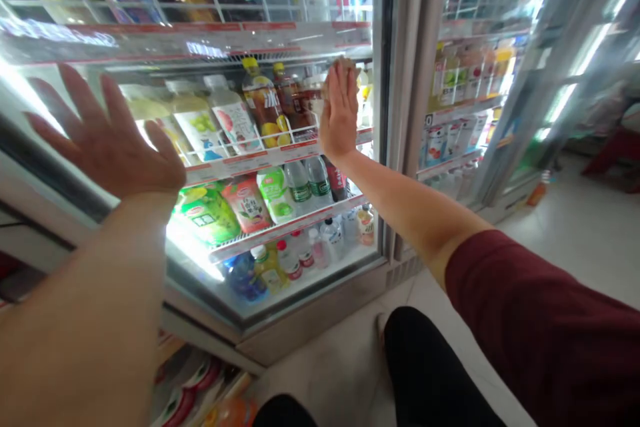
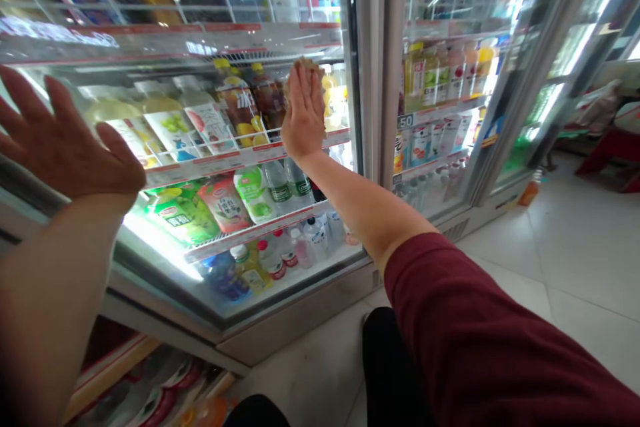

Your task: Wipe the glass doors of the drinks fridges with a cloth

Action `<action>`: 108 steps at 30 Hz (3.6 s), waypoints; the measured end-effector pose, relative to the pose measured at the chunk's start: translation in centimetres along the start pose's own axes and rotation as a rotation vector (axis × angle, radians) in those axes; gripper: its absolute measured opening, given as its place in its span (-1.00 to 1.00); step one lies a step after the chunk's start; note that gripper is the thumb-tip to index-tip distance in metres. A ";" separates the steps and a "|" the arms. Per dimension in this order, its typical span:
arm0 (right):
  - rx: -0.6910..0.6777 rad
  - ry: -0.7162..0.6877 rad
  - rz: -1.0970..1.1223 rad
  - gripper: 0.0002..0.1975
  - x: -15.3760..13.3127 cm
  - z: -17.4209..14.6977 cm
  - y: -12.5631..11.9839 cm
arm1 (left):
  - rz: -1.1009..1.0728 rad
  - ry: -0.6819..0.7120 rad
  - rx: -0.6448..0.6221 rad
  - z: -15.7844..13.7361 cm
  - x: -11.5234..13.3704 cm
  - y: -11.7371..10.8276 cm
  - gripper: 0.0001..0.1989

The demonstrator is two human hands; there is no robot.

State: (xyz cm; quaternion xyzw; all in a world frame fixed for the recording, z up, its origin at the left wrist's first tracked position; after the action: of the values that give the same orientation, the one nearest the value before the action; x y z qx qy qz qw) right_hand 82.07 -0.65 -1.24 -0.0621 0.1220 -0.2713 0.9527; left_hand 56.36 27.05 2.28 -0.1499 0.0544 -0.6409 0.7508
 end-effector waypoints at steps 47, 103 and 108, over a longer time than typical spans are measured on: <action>-0.524 -1.006 -0.200 -0.30 -18.2 -6.9 -0.2 | 0.060 -0.011 0.031 -0.9 2.1 -0.9 0.00; 0.043 -0.039 -0.054 -0.33 5.1 3.0 -1.8 | 0.042 0.060 0.040 -0.7 1.1 -0.1 -0.03; -0.200 -0.367 -0.007 -0.31 -4.1 -1.0 -1.1 | -0.003 0.067 0.016 -0.4 0.7 0.1 0.00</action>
State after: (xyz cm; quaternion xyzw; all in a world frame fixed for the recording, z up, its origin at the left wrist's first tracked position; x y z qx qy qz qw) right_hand 77.90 0.52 -1.16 -0.2051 -0.0274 -0.2454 0.9471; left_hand 56.48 26.36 1.96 -0.1224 0.0743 -0.6470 0.7489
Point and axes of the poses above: each hand's wrist, its own z-axis towards the middle knuckle, its own y-axis out of the palm, x = y × z, the point moved 8 cm from there along z, towards the middle knuckle, and after that the axes turned 8 degrees about -z, right-handed, at the moved point
